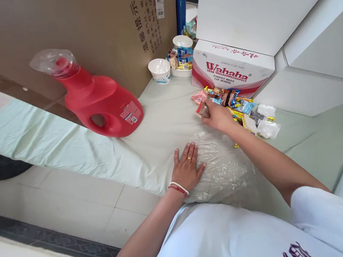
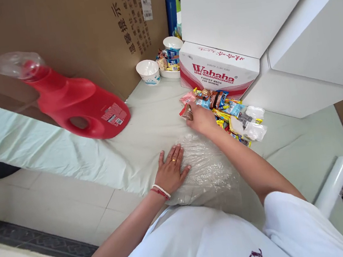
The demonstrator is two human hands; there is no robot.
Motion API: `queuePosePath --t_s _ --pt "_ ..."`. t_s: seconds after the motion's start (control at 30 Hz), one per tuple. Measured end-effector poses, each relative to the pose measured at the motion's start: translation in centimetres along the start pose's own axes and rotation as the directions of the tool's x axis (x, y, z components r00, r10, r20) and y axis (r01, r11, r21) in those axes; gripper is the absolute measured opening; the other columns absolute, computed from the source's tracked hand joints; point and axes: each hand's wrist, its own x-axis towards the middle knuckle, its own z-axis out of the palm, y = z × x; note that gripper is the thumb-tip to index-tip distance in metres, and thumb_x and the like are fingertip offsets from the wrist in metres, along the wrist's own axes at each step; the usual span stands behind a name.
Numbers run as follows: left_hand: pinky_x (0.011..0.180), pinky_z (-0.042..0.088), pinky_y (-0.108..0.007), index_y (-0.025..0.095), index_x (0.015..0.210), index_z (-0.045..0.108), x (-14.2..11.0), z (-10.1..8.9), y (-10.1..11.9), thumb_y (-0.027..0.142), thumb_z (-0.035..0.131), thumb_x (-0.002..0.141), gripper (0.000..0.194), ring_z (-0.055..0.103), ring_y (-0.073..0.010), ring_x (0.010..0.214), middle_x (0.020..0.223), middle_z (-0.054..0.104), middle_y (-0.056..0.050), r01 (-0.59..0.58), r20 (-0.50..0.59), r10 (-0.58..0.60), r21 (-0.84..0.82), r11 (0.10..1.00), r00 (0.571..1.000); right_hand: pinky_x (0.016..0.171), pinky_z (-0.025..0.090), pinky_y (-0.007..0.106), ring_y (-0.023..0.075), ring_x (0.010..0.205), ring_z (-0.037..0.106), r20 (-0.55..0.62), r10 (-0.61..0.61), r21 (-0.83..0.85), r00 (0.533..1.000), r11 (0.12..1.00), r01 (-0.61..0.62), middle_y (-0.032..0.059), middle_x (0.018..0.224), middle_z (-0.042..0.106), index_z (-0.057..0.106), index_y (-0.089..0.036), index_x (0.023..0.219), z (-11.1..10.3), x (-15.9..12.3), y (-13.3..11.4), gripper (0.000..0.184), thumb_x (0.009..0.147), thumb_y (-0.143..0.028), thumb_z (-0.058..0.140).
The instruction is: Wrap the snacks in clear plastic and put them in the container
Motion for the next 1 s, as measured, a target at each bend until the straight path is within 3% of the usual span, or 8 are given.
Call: queuePosePath --t_s 0.07,0.17,0.33,0.43,0.5,0.67,0.87,1.0 --pt "0.13 0.004 -0.057 0.016 0.162 0.03 0.0 0.0 0.0 0.055 0.033 0.103 0.071 0.026 -0.0275 0.158 0.168 0.03 -0.013 0.002 -0.004 -0.002 -0.007 1.0 1.0 0.081 0.049 0.036 0.0318 0.103 0.069 -0.006 -0.068 0.068 0.998 0.995 0.068 0.0114 0.123 0.072 0.049 -0.02 0.143 -1.6 -3.3 0.8 0.066 0.083 -0.036 0.069" --pt "0.13 0.001 -0.058 0.014 0.162 0.029 0.0 0.2 0.1 0.055 0.032 0.103 0.071 0.025 -0.0277 0.158 0.169 0.028 -0.014 0.006 -0.004 -0.006 -0.008 1.0 1.0 0.078 0.048 0.032 0.0286 0.097 0.07 0.165 -0.145 0.127 0.976 0.984 0.125 0.0079 0.116 0.073 0.053 -0.025 0.14 -2.1 -8.4 1.4 0.065 0.079 -0.035 0.073" --pt "0.129 0.001 -0.062 0.013 0.162 0.026 0.1 0.5 0.1 0.05 0.028 0.105 0.069 0.024 -0.0278 0.158 0.17 0.025 -0.014 0.027 0.016 -0.028 0.03 0.999 0.999 0.077 0.049 0.032 0.0273 0.098 0.071 0.391 -0.16 -0.002 0.907 0.985 0.175 0.0137 0.13 0.065 0.05 -0.022 0.146 2.1 -13.9 0.9 0.064 0.086 -0.026 0.068" --pt "0.128 0.003 -0.063 0.014 0.163 0.025 0.1 0.5 0.2 0.049 0.027 0.105 0.067 0.025 -0.0278 0.158 0.17 0.024 -0.013 0.047 0.017 -0.048 0.054 0.997 0.999 0.084 0.052 0.034 0.0286 0.113 0.068 0.398 -0.143 0.02 0.906 0.989 0.148 0.0171 0.156 0.044 0.039 -0.021 0.155 3.9 -15.1 1.1 0.075 0.087 -0.031 0.07" --pt "0.128 0.004 -0.063 0.015 0.163 0.025 0.1 0.5 0.3 0.049 0.028 0.105 0.067 0.025 -0.028 0.158 0.17 0.025 -0.013 0.055 0.016 -0.056 0.063 0.997 0.998 0.091 0.052 0.035 0.0289 0.123 0.063 0.384 -0.148 0.076 0.911 0.989 0.128 0.0157 0.162 0.036 0.034 -0.022 0.158 4.0 -15.4 1.5 0.081 0.087 -0.034 0.072" --pt "0.128 0.007 -0.063 0.014 0.163 0.026 0.1 0.3 0.3 0.046 0.03 0.104 0.067 0.027 -0.0294 0.157 0.169 0.026 -0.014 0.058 0.019 -0.06 0.075 0.995 0.998 0.094 0.051 0.035 0.0288 0.125 0.059 0.349 -0.158 0.041 0.924 0.987 0.154 0.0147 0.148 0.053 0.041 -0.022 0.153 3.4 -15.6 1.1 0.066 0.093 -0.034 0.067" --pt "0.126 0.004 -0.067 0.013 0.162 0.027 0.2 0.5 0.4 0.045 0.03 0.105 0.066 0.029 -0.0295 0.157 0.168 0.027 -0.016 0.067 0.0 -0.067 0.065 0.996 0.998 0.081 0.053 0.033 0.0284 0.106 0.065 0.353 -0.144 -0.093 0.924 0.978 0.188 0.0149 0.125 0.064 0.051 -0.018 0.14 3.4 -15.3 -0.3 0.047 0.093 -0.019 0.059" --pt "0.126 0.008 -0.067 0.014 0.161 0.029 0.1 0.6 0.3 0.045 0.033 0.105 0.064 0.033 -0.0314 0.155 0.167 0.032 -0.017 0.067 -0.051 -0.065 0.026 0.997 0.997 0.084 0.053 0.034 0.0288 0.11 0.066 0.366 -0.149 -0.055 0.919 0.982 0.181 0.0165 0.135 0.06 0.047 -0.019 0.144 3.6 -15.5 0.6 0.056 0.091 -0.023 0.065"
